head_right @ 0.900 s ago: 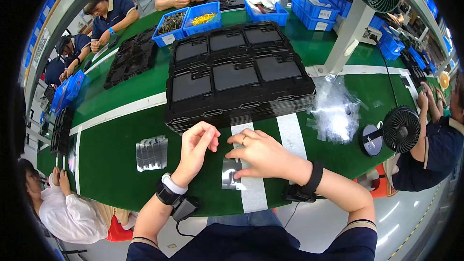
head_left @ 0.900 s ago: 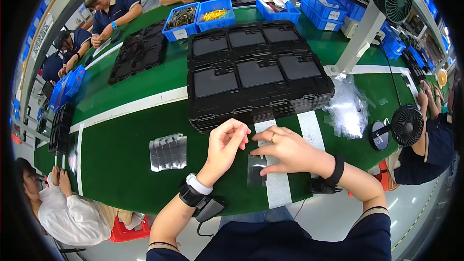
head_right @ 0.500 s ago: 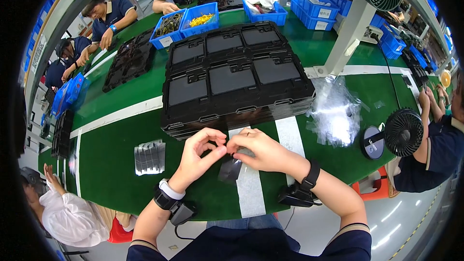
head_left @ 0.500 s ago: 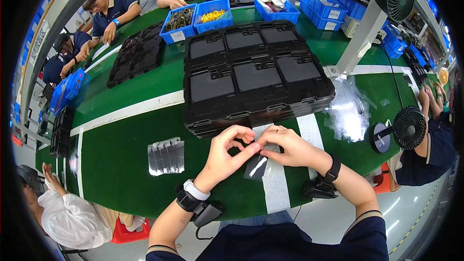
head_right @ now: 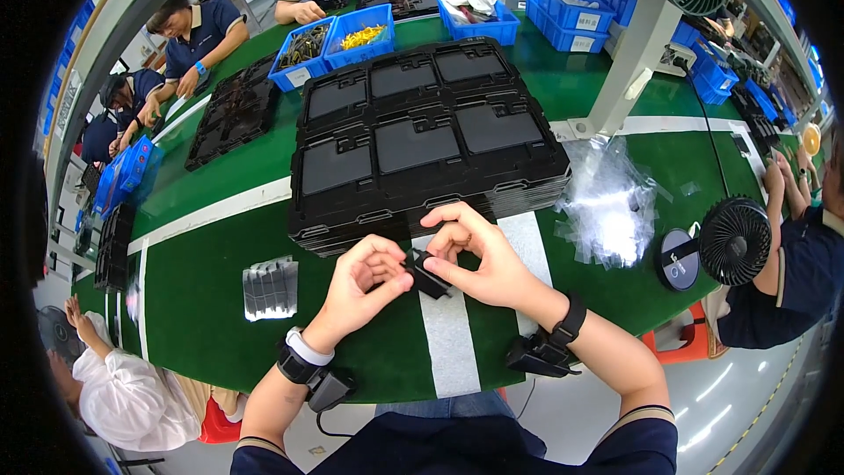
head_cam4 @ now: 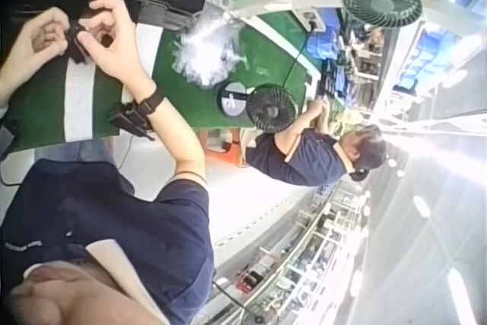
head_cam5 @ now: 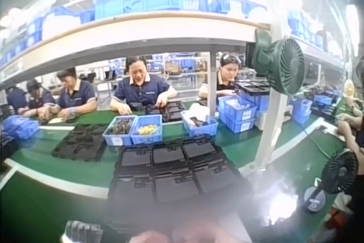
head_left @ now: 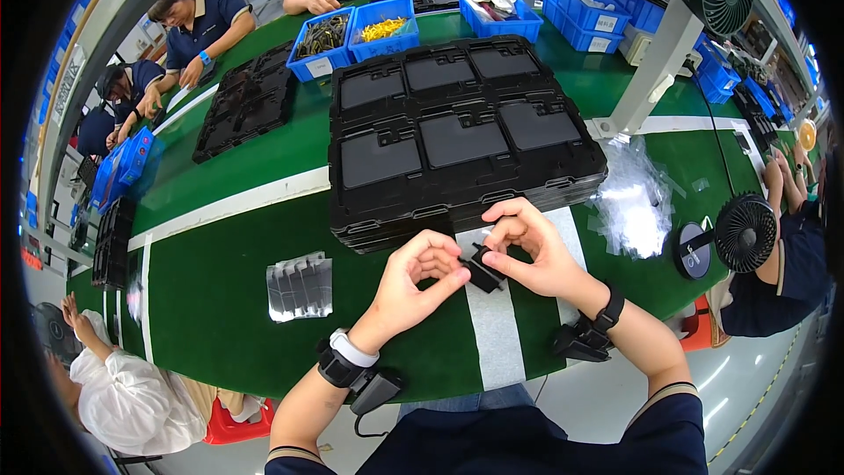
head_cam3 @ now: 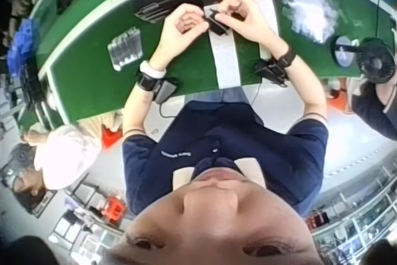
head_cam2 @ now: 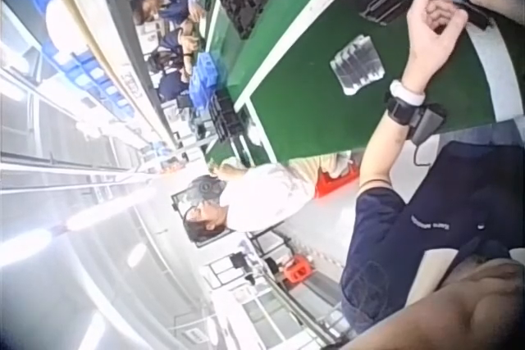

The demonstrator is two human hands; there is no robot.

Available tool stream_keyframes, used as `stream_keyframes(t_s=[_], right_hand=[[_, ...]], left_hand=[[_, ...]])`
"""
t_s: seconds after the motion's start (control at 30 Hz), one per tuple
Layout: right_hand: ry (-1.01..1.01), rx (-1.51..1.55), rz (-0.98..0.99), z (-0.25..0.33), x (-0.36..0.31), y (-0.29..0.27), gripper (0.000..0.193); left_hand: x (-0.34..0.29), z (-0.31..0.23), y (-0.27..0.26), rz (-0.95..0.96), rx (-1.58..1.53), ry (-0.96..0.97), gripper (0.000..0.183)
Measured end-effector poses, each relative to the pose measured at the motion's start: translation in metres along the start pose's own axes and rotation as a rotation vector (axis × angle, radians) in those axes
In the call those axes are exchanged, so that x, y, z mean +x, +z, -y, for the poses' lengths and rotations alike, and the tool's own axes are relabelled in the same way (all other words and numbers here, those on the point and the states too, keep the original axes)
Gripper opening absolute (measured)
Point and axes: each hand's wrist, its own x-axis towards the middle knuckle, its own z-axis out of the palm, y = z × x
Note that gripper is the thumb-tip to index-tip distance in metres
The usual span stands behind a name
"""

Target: Peeling protective film and applying stickers/components to a plastic housing.

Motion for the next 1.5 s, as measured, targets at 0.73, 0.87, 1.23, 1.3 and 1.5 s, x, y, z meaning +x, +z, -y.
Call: stream_keyframes(t_s=[0.73,0.87,1.23,1.3,1.5], right_hand=[[-0.091,-0.396,-0.011,0.007,0.004,-0.0002,0.02],[-0.09,-0.361,0.007,0.0064,0.0041,-0.0005,0.018],[-0.059,-0.339,0.043,0.0057,0.0038,-0.0002,0.015],[-0.058,-0.338,0.048,0.005,0.0037,-0.0006,0.015],[-0.03,-0.286,0.032,0.0063,0.0032,-0.0003,0.014]], left_hand=[[-0.0013,0.0051,-0.0034,0.124,-0.003,-0.006,0.026],[-0.0006,0.0031,-0.0032,0.126,0.008,-0.004,0.024],[-0.0008,0.0028,-0.0025,0.12,0.013,0.002,0.022],[-0.0009,0.0026,-0.0023,0.115,0.013,0.002,0.022],[-0.0006,0.0028,-0.003,0.114,0.028,0.003,0.022]])
